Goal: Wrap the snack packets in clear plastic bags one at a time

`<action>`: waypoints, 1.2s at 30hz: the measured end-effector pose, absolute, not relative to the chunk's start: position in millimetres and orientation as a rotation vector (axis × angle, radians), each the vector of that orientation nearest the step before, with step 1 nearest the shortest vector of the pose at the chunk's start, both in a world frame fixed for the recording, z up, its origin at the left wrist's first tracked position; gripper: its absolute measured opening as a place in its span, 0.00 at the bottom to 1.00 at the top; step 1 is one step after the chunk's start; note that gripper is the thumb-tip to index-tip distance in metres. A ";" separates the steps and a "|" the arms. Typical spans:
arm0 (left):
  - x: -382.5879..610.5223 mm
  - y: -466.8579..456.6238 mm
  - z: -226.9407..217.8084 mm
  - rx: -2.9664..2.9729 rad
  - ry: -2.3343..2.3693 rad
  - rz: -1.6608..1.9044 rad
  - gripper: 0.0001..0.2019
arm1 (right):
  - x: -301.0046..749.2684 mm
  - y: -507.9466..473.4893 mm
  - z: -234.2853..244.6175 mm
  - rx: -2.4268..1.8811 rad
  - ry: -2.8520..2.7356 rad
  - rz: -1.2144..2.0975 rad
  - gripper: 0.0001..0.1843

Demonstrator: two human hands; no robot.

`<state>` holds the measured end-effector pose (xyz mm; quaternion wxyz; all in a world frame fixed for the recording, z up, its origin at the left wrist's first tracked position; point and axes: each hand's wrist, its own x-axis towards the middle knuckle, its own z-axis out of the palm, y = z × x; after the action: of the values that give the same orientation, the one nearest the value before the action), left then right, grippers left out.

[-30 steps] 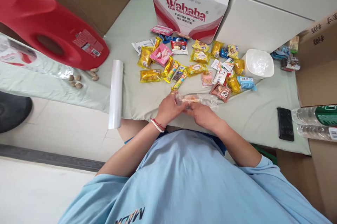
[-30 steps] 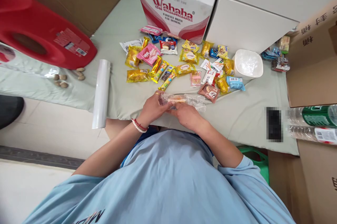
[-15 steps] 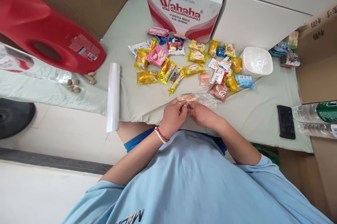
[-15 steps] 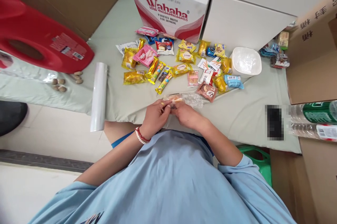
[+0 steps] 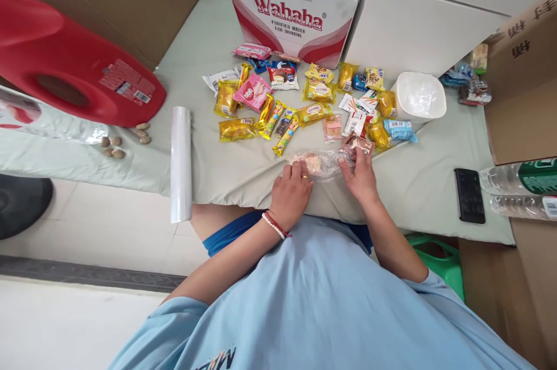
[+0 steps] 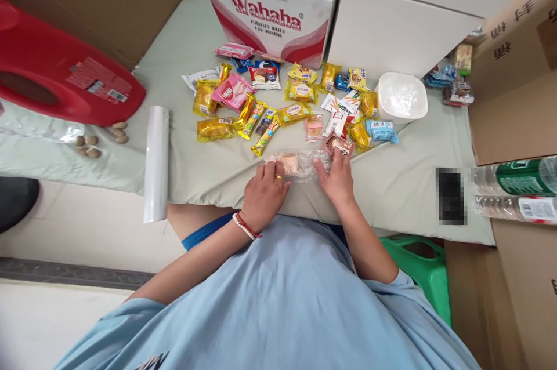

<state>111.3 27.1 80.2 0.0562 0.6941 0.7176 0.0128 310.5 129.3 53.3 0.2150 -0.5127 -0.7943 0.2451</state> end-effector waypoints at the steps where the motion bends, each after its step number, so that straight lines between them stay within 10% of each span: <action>1: 112.3 27.6 78.8 2.106 2.184 0.036 0.29 | 307.3 130.1 50.1 -1.457 -2.161 0.695 0.40; 6: 112.6 28.9 75.0 2.125 2.206 0.038 0.26 | 287.3 135.6 42.0 -1.568 -1.767 0.926 0.42; 12: 112.7 29.0 76.0 2.182 2.191 0.067 0.24 | 273.0 139.8 54.0 -1.422 -1.318 1.322 0.18; 26: 96.2 16.8 47.8 2.024 1.696 0.958 0.27 | 226.2 126.2 79.3 -1.278 -2.454 0.735 0.12; 36: 103.4 2.4 50.2 2.118 1.631 0.827 0.12 | 215.4 123.8 94.5 -1.431 -2.587 0.635 0.09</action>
<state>103.4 2.4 50.2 0.1709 0.7457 0.5743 0.2913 215.4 123.8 94.5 0.0589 -0.4723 -0.8541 0.2095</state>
